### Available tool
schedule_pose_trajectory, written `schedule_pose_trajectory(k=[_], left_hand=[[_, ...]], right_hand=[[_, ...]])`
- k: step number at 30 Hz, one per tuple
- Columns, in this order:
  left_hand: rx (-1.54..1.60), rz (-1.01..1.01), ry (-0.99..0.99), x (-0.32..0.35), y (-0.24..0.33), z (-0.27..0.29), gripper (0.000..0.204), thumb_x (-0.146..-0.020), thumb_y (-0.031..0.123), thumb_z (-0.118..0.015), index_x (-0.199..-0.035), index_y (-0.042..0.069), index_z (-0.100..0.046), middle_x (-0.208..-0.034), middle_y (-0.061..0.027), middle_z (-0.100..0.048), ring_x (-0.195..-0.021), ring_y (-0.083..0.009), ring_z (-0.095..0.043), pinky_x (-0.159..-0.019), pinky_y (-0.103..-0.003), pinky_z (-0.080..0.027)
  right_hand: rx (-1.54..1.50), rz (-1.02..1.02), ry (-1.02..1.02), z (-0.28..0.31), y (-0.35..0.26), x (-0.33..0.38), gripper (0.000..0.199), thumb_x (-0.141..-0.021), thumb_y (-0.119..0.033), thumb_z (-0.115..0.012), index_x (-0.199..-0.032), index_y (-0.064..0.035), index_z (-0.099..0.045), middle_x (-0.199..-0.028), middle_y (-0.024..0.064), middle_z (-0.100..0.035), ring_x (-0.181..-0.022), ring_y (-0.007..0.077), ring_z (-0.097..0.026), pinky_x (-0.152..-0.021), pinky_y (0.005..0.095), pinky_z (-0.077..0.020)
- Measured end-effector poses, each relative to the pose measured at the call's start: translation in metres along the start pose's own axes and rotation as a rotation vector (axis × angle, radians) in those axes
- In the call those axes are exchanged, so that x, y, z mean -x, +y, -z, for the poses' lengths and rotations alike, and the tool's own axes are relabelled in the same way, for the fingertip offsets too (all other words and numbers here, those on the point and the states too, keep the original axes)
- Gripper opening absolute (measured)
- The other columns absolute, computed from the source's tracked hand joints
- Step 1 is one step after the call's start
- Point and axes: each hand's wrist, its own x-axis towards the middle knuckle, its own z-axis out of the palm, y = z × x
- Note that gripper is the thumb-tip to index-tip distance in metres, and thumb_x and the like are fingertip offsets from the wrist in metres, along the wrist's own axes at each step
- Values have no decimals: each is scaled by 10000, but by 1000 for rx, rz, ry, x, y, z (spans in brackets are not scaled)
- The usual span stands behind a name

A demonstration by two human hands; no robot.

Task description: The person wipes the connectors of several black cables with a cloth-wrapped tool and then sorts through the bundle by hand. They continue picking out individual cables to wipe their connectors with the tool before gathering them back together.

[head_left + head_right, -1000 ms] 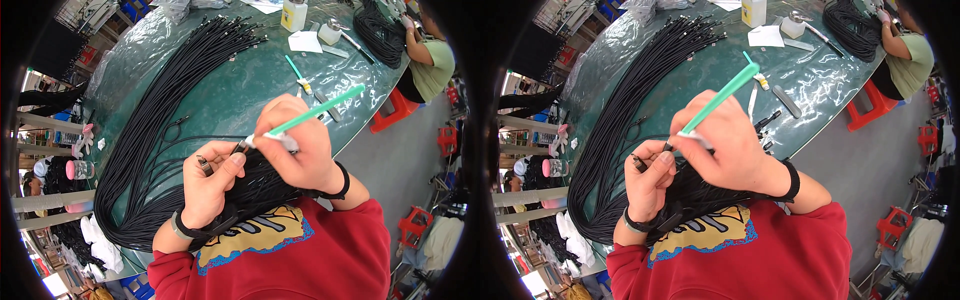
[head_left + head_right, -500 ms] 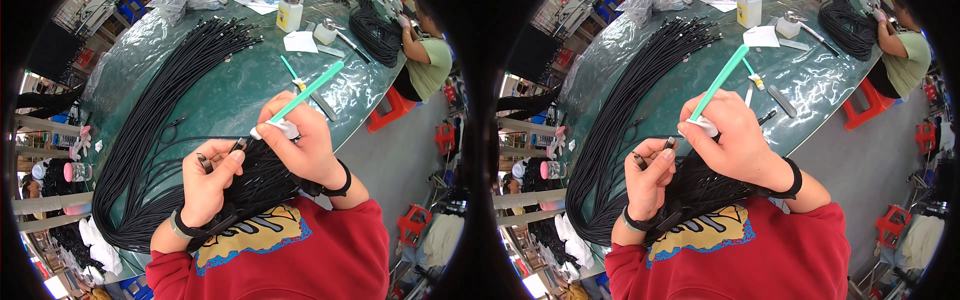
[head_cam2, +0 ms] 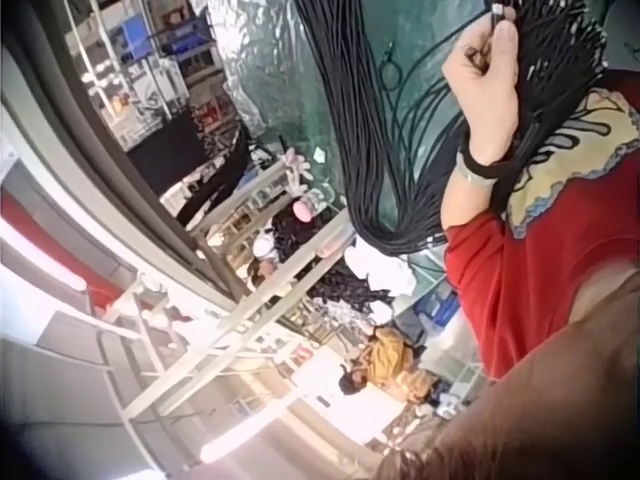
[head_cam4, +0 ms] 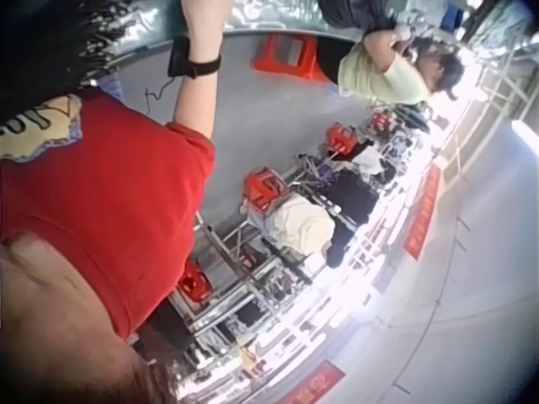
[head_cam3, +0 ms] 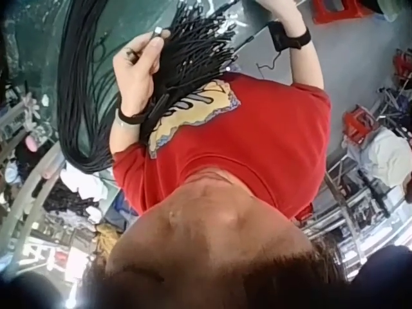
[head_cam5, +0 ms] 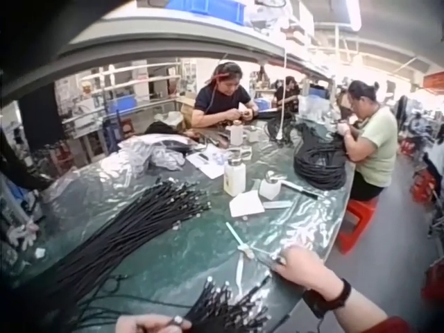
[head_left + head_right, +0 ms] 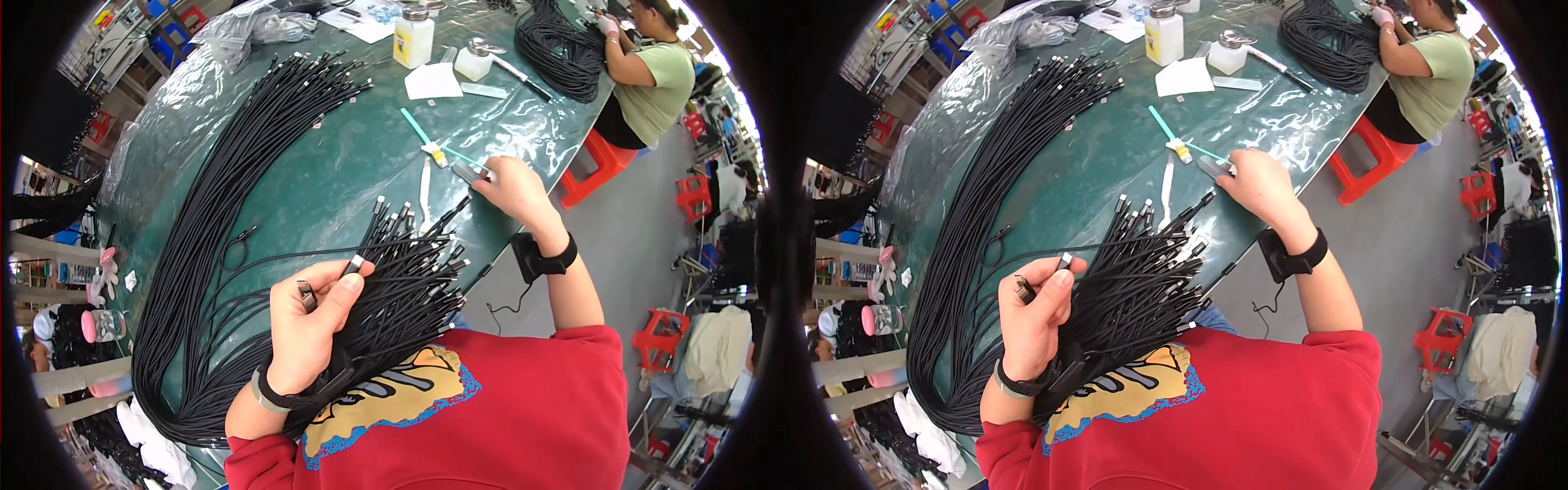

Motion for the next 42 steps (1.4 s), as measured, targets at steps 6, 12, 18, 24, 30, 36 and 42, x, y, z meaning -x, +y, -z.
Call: schedule_pose_trajectory(k=[6,12,18,24,30,36,42], left_hand=[[-128,-114,48,8,-2,-1,145,-800,47,-581,-927,-9,-623,-593,89,-457,-505,15,-290,-448,-156,-210],[-190,-140,57,12,-2,-2,146,-804,49,-576,-931,-7,-620,-589,90,-448,-514,12,-300,-451,-159,-220],[-208,-171,66,16,-5,1,136,-798,41,-582,-916,-19,-614,-587,78,-454,-521,2,-326,-446,-170,-246],[-267,-175,46,21,-7,0,131,-795,37,-584,-909,-23,-610,-598,69,-464,-524,-6,-340,-447,-174,-259],[-291,-145,1,20,-3,-8,136,-795,34,-581,-918,-13,-614,-594,74,-447,-526,-9,-330,-456,-169,-255],[-241,-98,17,18,0,-2,136,-797,32,-576,-920,-10,-616,-598,75,-452,-538,-8,-336,-465,-170,-267],[-414,-213,52,19,-7,-2,147,-798,40,-579,-933,-7,-612,-615,76,-461,-544,-8,-337,-472,-163,-263]], right_hand=[[-458,170,188,11,-22,11,296,-735,-113,-571,-1004,7,-538,-871,117,-590,-801,238,-563,-732,311,-427],[-1097,581,160,28,-100,61,339,-771,-100,-575,-1087,7,-516,-854,45,-565,-744,106,-515,-689,233,-406],[-1094,739,19,17,-119,70,321,-775,-49,-556,-1090,-1,-521,-792,78,-588,-602,82,-513,-519,229,-397],[-1016,757,96,8,-132,63,329,-768,-34,-560,-1092,4,-516,-777,96,-586,-599,98,-526,-525,227,-411],[-1035,660,183,11,-148,40,354,-755,-38,-575,-1100,8,-508,-775,94,-584,-603,119,-539,-535,217,-421],[-1079,634,89,20,-135,59,341,-775,-55,-561,-1105,8,-502,-778,85,-588,-620,106,-545,-545,221,-427],[-922,760,236,5,-144,49,318,-801,-81,-542,-1104,6,-500,-801,76,-595,-632,83,-549,-538,219,-433]])
